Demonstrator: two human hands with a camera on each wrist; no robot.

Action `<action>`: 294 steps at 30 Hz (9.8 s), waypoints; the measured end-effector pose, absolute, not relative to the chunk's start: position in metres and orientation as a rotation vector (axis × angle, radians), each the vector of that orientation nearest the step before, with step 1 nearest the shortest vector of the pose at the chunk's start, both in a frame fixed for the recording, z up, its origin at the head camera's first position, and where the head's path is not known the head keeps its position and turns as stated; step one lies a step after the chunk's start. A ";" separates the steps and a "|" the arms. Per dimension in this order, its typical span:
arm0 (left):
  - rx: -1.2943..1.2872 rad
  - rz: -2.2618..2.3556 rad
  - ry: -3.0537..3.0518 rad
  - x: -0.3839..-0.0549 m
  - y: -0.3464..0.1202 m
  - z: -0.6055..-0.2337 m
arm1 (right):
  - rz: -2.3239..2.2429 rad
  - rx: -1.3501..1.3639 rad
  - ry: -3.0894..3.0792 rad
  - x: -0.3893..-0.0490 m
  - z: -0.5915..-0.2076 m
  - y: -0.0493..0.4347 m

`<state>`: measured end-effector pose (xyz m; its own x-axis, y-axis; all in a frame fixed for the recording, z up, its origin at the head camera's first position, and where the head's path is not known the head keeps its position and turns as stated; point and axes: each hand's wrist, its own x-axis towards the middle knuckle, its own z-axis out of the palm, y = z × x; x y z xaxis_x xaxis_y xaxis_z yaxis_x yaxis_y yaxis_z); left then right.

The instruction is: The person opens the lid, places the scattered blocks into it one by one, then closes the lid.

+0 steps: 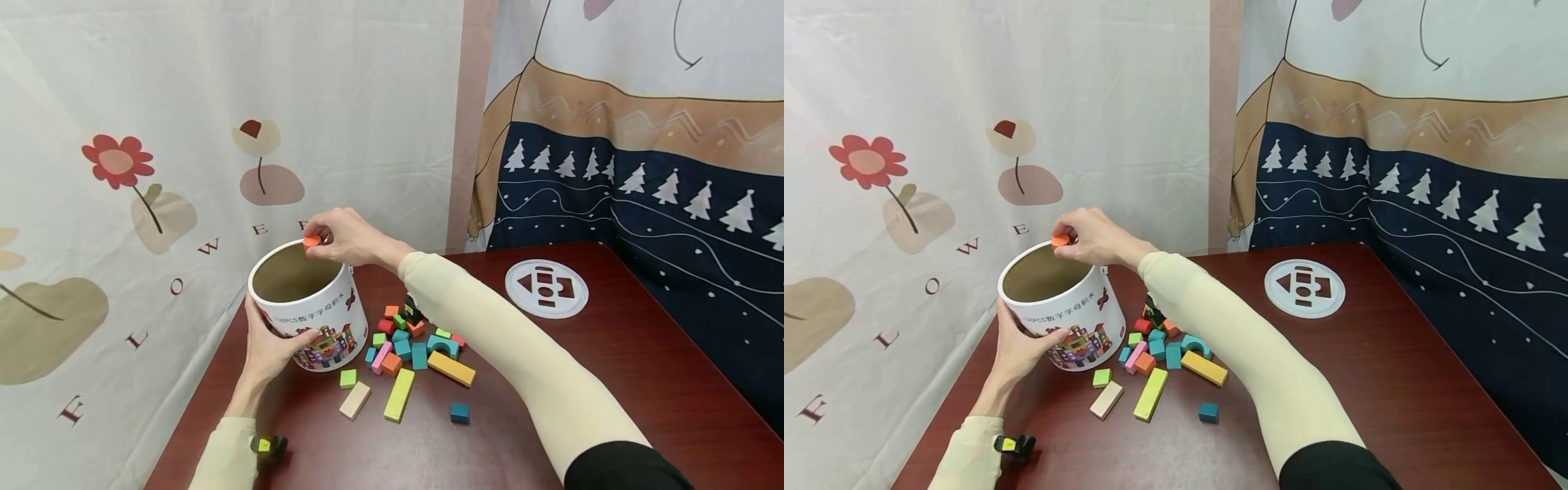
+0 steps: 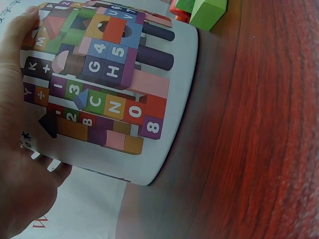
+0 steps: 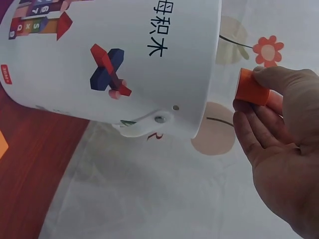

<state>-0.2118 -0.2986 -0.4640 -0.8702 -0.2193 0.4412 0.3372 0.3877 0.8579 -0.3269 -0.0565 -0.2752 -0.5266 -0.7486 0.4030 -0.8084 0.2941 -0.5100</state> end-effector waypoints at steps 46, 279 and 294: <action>-0.088 -1.500 -2.169 -0.213 -0.300 -0.466 | 0.841 1.535 -2.641 -0.324 -0.286 -0.073; -0.556 -0.403 -2.027 -0.222 -0.282 -0.400 | 0.728 1.425 -2.571 -0.325 -0.274 -0.039; -0.559 -0.402 -2.010 -0.222 -0.278 -0.402 | 0.658 1.414 -2.640 -0.323 -0.282 -0.070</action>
<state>-0.2217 -0.2781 -0.4016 -0.4202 0.2187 0.8807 0.5409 0.8396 0.0496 -0.3231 -0.0704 -0.2816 -0.5722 -0.7770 0.2626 -0.8093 0.4831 -0.3342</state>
